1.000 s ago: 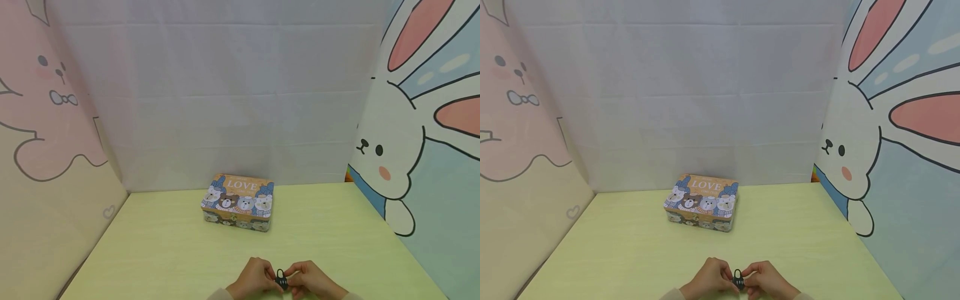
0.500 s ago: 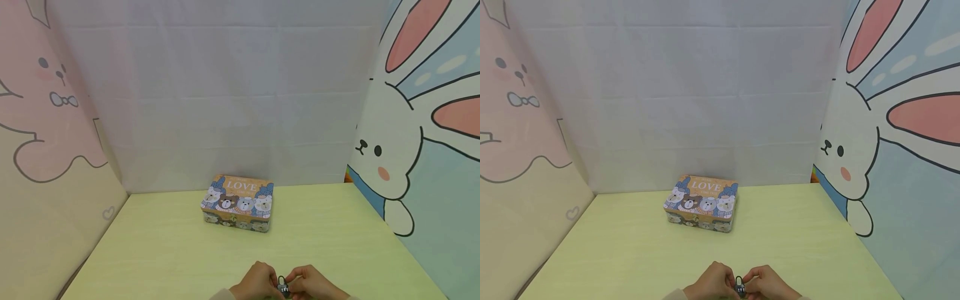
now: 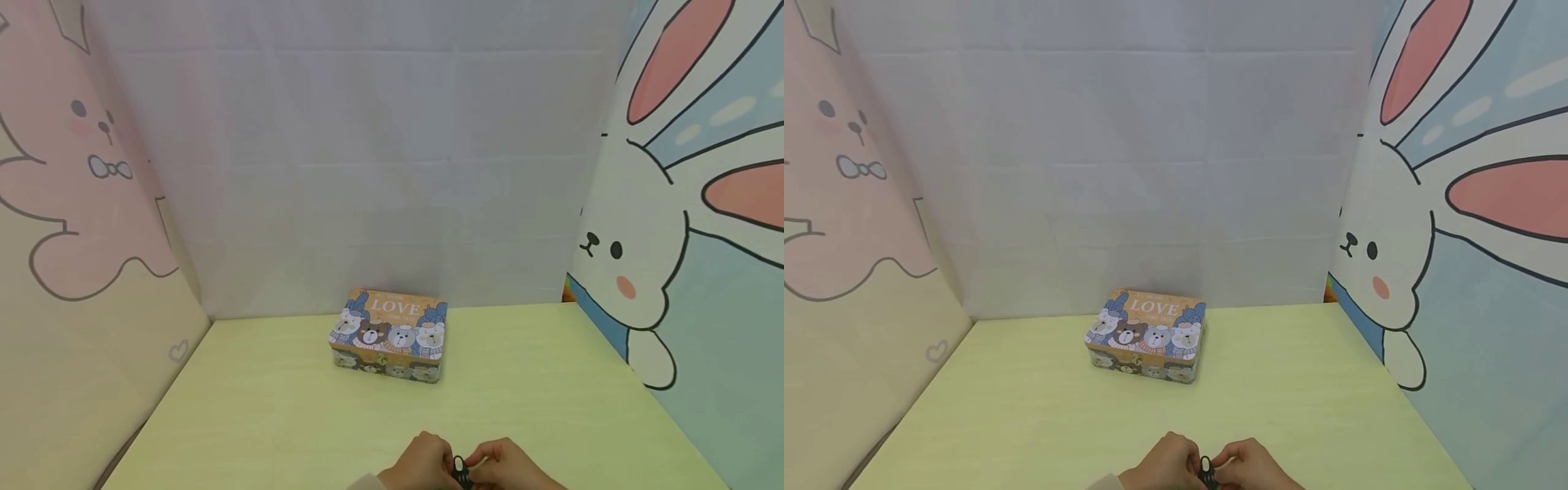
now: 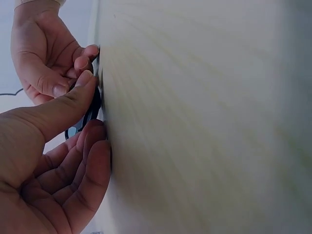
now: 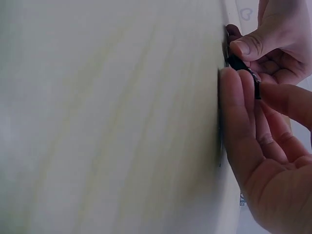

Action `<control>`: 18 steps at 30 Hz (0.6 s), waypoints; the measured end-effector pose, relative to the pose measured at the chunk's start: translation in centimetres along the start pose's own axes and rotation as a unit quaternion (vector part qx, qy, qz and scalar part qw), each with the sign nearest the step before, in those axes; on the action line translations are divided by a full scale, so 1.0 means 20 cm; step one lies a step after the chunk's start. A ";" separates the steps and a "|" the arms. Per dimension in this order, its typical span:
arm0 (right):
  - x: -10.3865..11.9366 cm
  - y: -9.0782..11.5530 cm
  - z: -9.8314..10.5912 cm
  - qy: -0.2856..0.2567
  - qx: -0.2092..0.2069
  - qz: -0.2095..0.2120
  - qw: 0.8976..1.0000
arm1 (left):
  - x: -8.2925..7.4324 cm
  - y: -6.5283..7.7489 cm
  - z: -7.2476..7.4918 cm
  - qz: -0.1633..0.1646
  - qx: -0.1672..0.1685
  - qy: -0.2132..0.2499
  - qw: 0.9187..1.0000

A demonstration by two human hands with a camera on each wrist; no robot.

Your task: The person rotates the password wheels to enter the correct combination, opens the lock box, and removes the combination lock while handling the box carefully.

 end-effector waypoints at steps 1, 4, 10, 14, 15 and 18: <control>0.00 0.00 0.00 0.002 0.003 0.004 1.000 | 0.00 0.00 0.00 0.005 0.000 0.005 1.000; 0.01 0.00 0.00 0.020 0.007 0.014 1.000 | 0.00 0.00 0.00 0.004 0.000 0.005 1.000; 0.03 0.00 0.02 0.062 0.001 0.020 0.998 | 0.00 0.00 -0.01 -0.003 0.001 -0.004 1.000; 0.03 0.00 0.02 0.060 0.010 0.028 0.998 | 0.00 0.00 -0.01 -0.001 0.000 0.005 1.000; 0.04 0.00 0.01 0.060 0.013 0.030 0.998 | -0.01 0.00 -0.01 0.001 0.000 0.014 1.000; 0.04 0.00 0.01 0.064 0.018 0.031 0.997 | -0.02 0.01 -0.01 0.003 0.003 0.017 1.000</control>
Point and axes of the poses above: each hand's wrist, its own y-axis away from the middle knuckle, its own z-axis out of the back of the hand, x = y × z, the point moved 7 cm from there along -y, towards the middle knuckle, and after that the axes turned 2 degrees about -y, right-handed, at the moved point
